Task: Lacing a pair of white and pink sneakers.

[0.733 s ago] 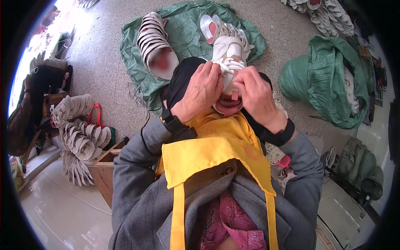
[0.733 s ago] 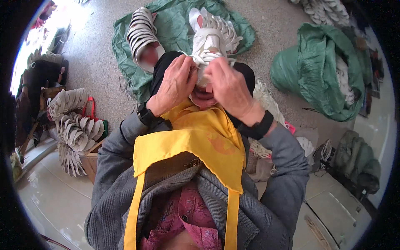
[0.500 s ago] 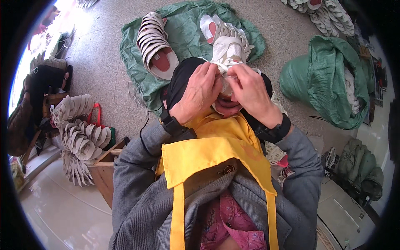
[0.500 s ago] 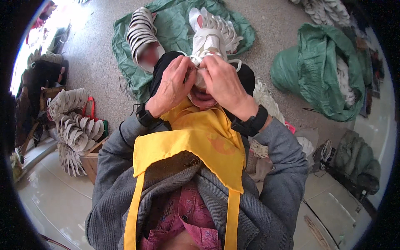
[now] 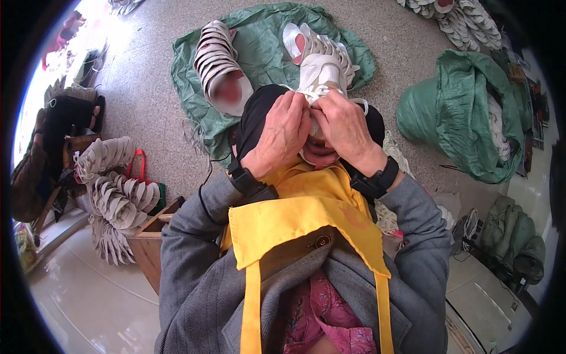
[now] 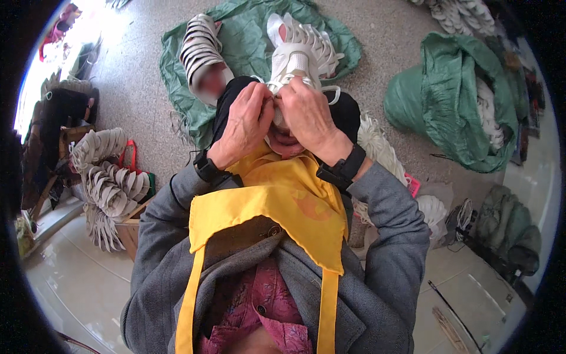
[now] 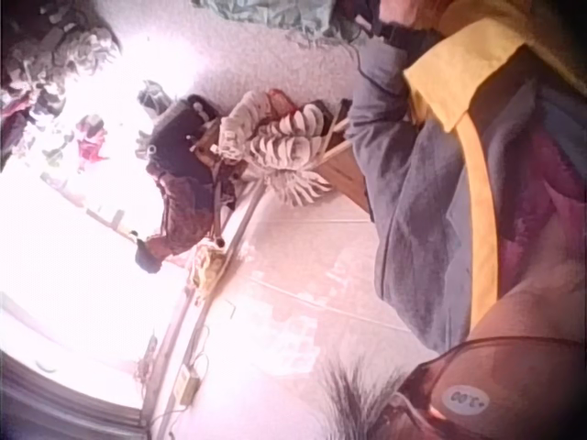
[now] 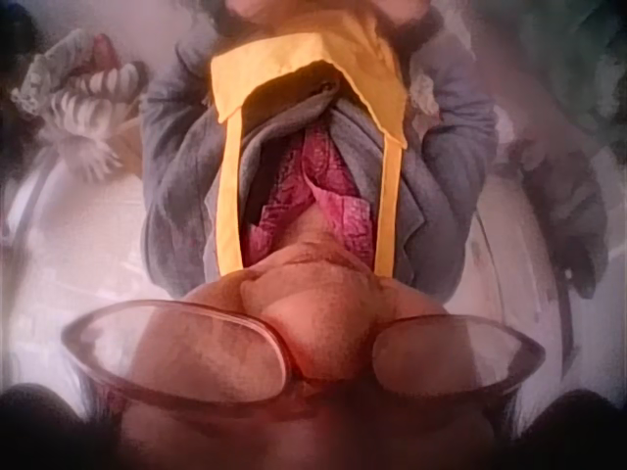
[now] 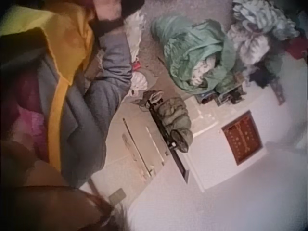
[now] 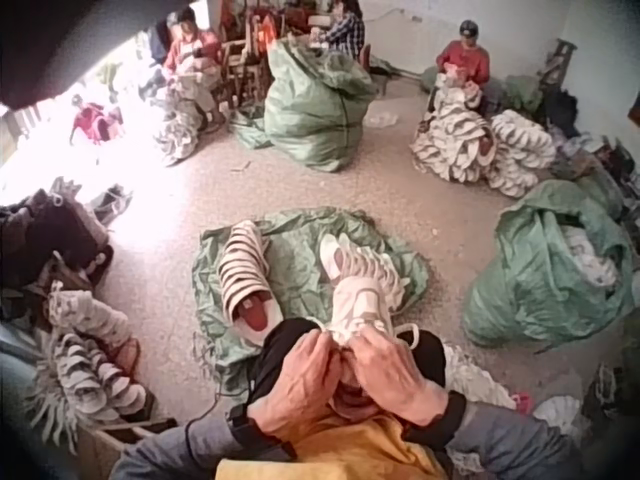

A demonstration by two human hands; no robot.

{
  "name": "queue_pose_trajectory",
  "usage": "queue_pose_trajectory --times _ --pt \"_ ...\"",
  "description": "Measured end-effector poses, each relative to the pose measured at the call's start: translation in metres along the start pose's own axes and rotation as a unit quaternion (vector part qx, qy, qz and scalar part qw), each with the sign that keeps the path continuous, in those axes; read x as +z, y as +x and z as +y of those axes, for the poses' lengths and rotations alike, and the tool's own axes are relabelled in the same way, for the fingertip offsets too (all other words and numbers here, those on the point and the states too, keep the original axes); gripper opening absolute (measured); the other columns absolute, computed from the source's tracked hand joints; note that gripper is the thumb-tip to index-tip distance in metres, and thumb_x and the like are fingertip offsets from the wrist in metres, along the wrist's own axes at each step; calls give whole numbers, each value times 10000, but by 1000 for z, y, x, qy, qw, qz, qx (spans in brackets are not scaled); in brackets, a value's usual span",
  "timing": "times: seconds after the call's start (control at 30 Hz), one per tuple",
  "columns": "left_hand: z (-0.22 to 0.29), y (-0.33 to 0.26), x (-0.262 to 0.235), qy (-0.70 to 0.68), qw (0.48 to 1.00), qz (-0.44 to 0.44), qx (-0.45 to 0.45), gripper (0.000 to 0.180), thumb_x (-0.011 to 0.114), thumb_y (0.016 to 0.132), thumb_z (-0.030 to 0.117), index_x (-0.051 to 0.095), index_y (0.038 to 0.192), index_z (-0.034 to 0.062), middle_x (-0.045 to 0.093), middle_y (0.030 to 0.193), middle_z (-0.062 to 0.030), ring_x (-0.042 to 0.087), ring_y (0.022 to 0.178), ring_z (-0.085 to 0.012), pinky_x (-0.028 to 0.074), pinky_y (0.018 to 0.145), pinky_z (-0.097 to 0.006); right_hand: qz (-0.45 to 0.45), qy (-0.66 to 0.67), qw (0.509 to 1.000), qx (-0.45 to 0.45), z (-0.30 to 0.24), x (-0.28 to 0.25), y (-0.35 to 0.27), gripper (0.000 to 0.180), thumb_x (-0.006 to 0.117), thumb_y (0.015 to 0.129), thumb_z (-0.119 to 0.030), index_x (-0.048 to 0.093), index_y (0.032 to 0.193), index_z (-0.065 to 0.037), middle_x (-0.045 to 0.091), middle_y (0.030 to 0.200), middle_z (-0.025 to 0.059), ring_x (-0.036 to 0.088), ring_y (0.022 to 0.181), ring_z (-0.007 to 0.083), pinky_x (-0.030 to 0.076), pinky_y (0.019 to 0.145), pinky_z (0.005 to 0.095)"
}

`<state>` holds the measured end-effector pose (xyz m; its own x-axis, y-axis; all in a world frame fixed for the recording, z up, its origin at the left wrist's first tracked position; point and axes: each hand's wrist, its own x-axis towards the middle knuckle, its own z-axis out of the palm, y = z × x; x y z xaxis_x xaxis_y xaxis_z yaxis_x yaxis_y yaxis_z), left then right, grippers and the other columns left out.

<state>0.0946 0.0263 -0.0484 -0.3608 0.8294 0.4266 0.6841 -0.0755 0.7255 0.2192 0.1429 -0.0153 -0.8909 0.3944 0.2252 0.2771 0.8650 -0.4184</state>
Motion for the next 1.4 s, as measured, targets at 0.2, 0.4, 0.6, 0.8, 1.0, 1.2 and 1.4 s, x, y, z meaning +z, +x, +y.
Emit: queue_pose_trajectory --times 0.2,0.4,0.6,0.8,1.0,1.2,1.4 --pt "3 2 -2 11 1000 -8 -4 144 609 874 -16 517 984 -6 534 893 -185 566 848 -396 476 743 -456 -1 -37 999 5 -7 2 0 46 613 874 -38 614 884 7 625 908 190 669 816 393 544 708 467" --pt "3 2 -3 -12 1000 -13 -14 161 617 865 -27 508 981 -4 533 874 -177 574 820 -386 482 723 -446 -70 111 991 19 -4 -43 -13 70 644 858 -54 614 852 9 604 779 173 654 742 321 490 653 475" --pt "3 2 -4 -19 1000 -4 -5 168 622 866 -41 509 987 -8 535 856 -176 576 795 -383 478 704 -440 -209 237 936 156 -30 -152 -42 124 684 865 -69 608 797 2 537 712 74 523 625 179 399 580 319" --pt "5 3 -9 -34 999 -31 -22 173 655 870 -31 519 974 -9 532 854 -153 577 737 -313 480 657 -384 -169 339 914 147 -30 -166 -53 124 674 899 -65 588 842 4 534 782 16 501 688 81 400 608 257" --pt "13 3 -14 -32 999 -17 -17 167 696 864 -26 547 937 -15 531 832 -114 583 711 -250 484 638 -341 -131 421 881 171 -15 -160 -43 99 627 930 -89 585 895 -6 545 857 -16 512 788 43 435 686 222" --pt "32 23 -25 -105 994 -31 -8 106 683 899 -27 596 958 -16 595 860 -103 620 739 -199 507 671 -315 -100 422 892 130 -8 -152 -34 102 615 932 -103 579 906 -10 546 852 -25 509 799 35 438 711 220" --pt "38 51 -21 -244 955 -168 -35 131 668 929 10 614 1048 -1 674 946 -87 667 831 -164 541 742 -299 -117 480 863 108 -2 -145 -9 76 588 940 -84 589 918 -11 549 858 -45 512 805 22 445 716 215"
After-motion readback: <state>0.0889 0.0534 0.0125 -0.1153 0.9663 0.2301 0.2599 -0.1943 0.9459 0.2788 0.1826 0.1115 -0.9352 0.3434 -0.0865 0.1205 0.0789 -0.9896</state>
